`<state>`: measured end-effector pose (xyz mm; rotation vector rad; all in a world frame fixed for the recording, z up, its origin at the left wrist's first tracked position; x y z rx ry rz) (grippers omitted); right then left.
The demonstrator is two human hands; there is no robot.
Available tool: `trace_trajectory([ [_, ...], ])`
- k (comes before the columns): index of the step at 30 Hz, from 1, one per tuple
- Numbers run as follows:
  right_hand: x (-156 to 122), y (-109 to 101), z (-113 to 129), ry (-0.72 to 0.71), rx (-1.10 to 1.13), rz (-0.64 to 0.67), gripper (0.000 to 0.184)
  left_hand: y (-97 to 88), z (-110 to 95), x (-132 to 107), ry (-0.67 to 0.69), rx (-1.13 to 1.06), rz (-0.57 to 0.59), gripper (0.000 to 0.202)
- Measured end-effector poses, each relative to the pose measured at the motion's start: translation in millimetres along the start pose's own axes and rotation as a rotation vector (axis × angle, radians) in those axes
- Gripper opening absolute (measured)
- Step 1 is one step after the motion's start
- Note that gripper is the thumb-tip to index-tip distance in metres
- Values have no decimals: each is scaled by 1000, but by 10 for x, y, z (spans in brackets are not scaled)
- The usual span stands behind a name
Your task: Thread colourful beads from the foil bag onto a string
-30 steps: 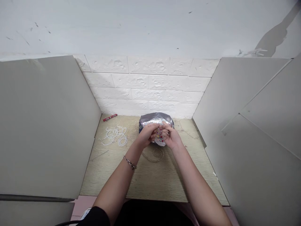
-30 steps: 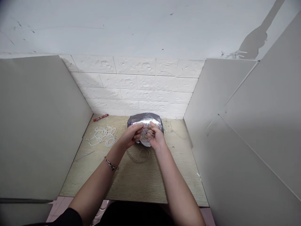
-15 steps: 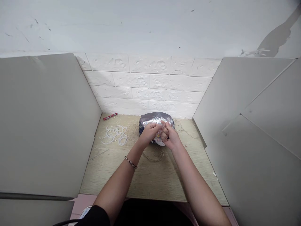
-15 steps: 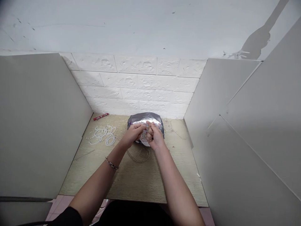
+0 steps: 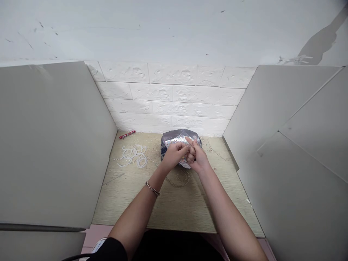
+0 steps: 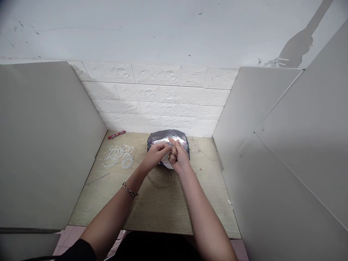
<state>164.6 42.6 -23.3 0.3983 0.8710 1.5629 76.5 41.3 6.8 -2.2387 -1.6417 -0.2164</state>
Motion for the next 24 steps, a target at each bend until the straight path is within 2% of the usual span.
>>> trace_trajectory([
  [8,-5,2,12,14,31,-3,35,-3,21,-11,56,86,14,24],
  [18,-17,23,15,42,34,47,37,30,1,1,33,-57,75,24],
  [24,-11,12,14,34,5,52,39,37,10,1,34,-58,52,22],
])
Point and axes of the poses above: each hand's wrist, its own x-axis towards the middle knuckle, its own y-axis out of the palm, z = x × y, the point moved 4 cm from there along x, towards the middle knuckle, and after that the axes turned 7 degrees about y, right-handed, at the moved point
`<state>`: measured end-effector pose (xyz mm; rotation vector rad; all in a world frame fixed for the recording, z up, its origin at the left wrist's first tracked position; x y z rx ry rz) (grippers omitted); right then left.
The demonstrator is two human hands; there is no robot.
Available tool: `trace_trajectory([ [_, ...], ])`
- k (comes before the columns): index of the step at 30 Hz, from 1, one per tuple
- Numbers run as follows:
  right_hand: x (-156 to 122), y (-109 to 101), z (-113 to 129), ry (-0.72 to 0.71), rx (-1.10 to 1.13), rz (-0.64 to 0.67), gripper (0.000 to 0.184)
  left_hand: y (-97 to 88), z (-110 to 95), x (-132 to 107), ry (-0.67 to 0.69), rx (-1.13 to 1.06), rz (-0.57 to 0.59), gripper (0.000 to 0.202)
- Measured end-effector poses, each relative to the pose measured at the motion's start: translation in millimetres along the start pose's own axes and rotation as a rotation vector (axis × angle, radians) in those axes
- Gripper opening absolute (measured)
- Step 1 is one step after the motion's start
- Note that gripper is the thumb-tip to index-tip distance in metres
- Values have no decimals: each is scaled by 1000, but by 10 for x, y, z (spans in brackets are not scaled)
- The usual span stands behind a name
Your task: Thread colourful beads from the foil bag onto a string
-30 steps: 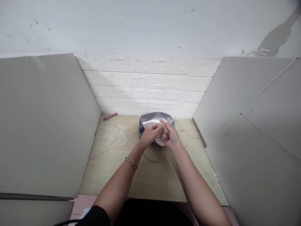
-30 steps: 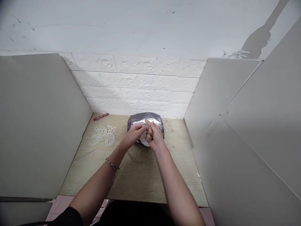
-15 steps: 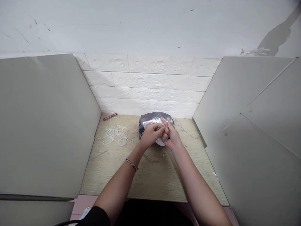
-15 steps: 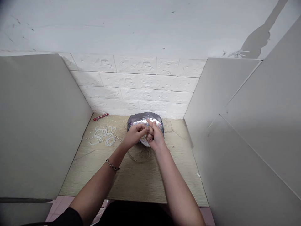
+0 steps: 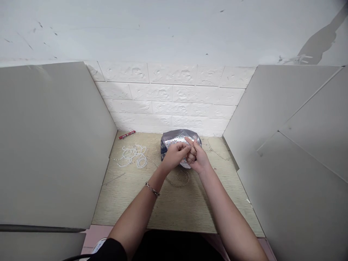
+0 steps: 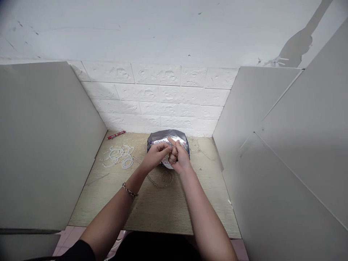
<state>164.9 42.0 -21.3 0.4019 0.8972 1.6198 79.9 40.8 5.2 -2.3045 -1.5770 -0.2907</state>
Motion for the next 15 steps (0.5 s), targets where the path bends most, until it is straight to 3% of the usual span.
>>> trace_trajectory([
  [15,5,-1,-8,-23,-22,14,43,-14,28,-3,-18,31,-67,22],
])
Point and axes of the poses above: each hand's wrist, its own x-axis towards the middle knuckle, its own y-axis out of the palm, z = x × y, the point moved 4 cm from there along x, towards the middle knuckle, and after that the axes turned 7 degrees about y, right-handed, at the moved point
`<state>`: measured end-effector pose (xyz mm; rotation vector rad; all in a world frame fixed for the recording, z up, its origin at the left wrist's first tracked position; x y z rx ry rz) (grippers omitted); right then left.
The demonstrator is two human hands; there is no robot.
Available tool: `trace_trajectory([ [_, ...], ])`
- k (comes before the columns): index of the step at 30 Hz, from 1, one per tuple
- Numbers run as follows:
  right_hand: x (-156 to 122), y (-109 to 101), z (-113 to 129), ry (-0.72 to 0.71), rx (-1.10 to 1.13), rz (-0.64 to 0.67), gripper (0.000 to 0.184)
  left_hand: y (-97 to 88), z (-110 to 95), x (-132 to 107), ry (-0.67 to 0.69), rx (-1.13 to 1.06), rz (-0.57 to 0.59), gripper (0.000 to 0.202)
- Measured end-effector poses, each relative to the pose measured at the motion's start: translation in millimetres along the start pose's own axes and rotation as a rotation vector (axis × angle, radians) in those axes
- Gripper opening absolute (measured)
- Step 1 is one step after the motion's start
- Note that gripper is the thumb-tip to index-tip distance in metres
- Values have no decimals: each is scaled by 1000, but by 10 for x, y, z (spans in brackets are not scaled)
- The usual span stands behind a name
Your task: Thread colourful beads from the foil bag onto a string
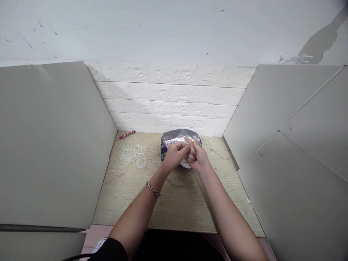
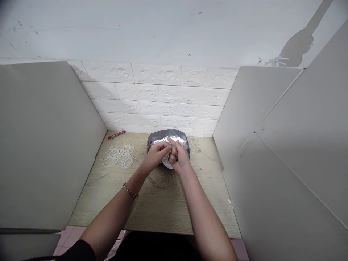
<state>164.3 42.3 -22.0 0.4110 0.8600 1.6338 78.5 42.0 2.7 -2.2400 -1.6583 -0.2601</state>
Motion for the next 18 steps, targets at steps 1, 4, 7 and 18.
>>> trace_trajectory([
  [1,0,-2,0,-3,-3,-3,43,-2,2,0,-3,3,-3,23],
  [4,-3,-4,-1,-7,-16,-10,45,-4,5,-2,-10,1,-9,23],
  [7,-4,-1,0,-8,-27,-10,46,-10,-5,-2,-4,-12,-33,23],
  [18,-4,1,2,-6,-22,-20,42,-6,2,0,-3,-8,-38,25],
])
Point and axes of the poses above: each hand's wrist, its own x-axis towards the middle knuckle, its own y-axis out of the palm, z = x × y, the point moved 4 cm from there along x, towards the middle knuckle, and after that the axes turned 7 degrees about y, right-handed, at the moved point
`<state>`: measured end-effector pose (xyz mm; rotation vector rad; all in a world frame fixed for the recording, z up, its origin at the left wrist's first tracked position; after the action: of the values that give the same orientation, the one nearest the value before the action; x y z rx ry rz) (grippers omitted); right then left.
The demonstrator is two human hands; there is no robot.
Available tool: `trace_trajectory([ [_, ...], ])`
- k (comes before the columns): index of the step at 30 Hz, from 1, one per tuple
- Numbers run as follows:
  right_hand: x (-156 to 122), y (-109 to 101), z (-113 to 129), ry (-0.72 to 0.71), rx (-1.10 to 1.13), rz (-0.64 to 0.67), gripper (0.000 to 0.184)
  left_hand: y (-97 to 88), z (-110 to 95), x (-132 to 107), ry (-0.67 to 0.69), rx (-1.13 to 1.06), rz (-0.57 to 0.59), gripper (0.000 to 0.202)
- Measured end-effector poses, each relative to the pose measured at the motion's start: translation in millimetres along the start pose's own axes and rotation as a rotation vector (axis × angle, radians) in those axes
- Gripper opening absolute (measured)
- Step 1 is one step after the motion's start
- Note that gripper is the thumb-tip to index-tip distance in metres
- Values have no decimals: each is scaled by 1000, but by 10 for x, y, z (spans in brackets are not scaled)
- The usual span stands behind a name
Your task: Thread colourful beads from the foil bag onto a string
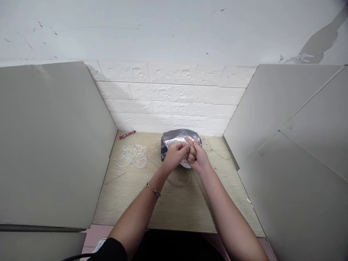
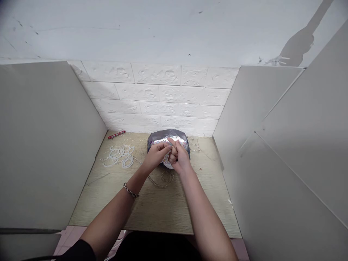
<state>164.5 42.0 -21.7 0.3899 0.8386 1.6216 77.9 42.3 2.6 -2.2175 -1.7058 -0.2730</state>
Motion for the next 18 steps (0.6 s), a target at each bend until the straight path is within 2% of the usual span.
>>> trace_trajectory([
  [18,-3,-5,-6,-31,-59,-18,47,-20,-39,-18,-6,69,5,16],
])
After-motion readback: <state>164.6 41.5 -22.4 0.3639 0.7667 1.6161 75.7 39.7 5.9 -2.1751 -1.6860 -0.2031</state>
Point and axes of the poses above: each hand's wrist, its own x-axis towards the middle knuckle, its own y-axis out of the palm, z = x × y, the point moved 4 cm from there along x, towards the middle knuckle, and after that the axes turned 7 degrees about y, right-handed, at the moved point
